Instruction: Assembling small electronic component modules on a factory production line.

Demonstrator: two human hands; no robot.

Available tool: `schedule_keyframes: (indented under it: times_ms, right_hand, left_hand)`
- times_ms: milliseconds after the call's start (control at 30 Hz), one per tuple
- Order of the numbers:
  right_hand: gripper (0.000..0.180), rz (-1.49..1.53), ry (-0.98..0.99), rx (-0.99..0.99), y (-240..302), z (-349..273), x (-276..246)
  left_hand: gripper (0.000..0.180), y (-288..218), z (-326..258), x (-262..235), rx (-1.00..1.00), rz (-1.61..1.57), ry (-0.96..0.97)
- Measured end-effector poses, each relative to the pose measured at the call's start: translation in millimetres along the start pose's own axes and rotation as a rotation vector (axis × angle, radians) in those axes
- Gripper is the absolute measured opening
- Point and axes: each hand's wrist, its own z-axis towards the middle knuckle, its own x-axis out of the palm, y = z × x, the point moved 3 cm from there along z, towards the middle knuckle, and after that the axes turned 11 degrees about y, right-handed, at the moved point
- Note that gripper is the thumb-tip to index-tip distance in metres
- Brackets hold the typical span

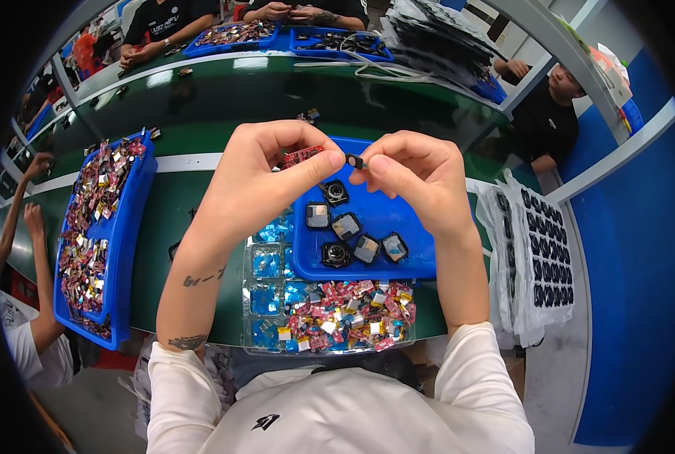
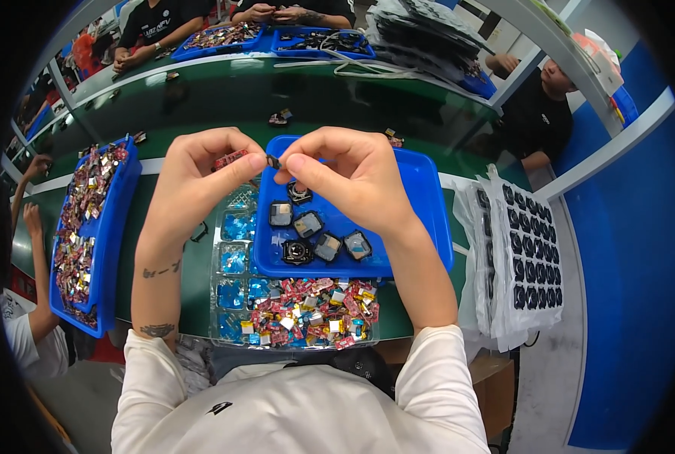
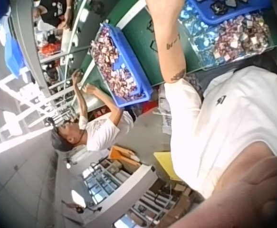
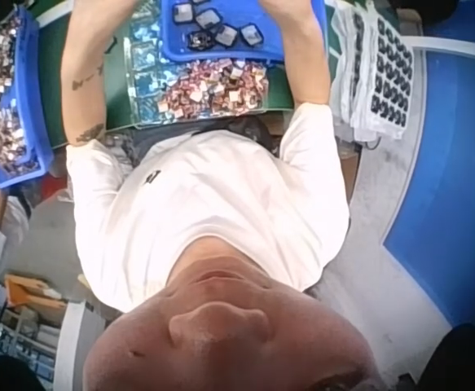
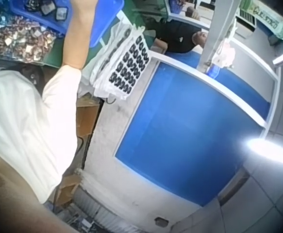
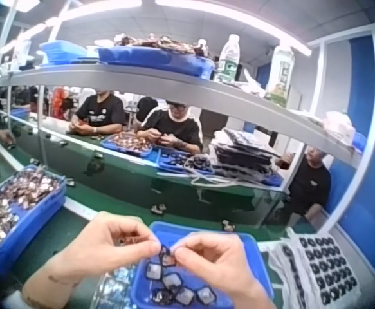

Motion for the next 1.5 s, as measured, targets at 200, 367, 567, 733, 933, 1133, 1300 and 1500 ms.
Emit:
schedule_keyframes:
  times_ms: [200, 367, 567, 733, 933, 1133, 1300, 1500]
  right_hand:
    - [0.013, -0.03, -0.021, 0.036, 0.2, -1.0, 1.1]
    - [0.012, -0.009, 0.072, -0.021, -7.4, -1.8, 1.6]
    - [0.012, -0.747, -0.122, 0.076, -17.1, 4.1, -10.2]
    - [0.007, -1.582, 0.017, 0.524, -58.5, 4.2, -19.6]
    - [0.029, -1.288, 0.446, 0.516, -66.5, -4.3, 0.5]
    - [0.023, -1.104, 0.592, 0.532, -77.2, -4.7, 6.1]
    - [0.023, -0.799, 0.302, 0.354, -50.4, 13.6, -4.9]
    - [0.027, -0.012, -0.06, 0.178, -35.0, 10.4, -4.2]
  left_hand:
    - [0.011, 3.5, 0.8, 1.3, 0.021, -0.052, -0.003]
    - [0.012, 3.9, 0.1, 1.1, 0.023, -0.017, 0.077]
    - [0.012, -1.4, -0.9, 0.9, 0.048, -0.027, 0.167]
    - [0.012, -2.1, -0.8, 3.1, 0.071, 0.038, 0.149]
    - [0.012, -0.9, -0.7, 0.1, 0.055, 0.051, 0.11]
    - [0.012, -0.4, -0.9, 0.6, 0.069, 0.033, 0.062]
    - [0.009, 1.0, -0.4, -2.4, 0.125, 0.12, -0.043]
    - [0.013, 8.5, 2.8, 5.2, 0.116, 0.251, -0.202]
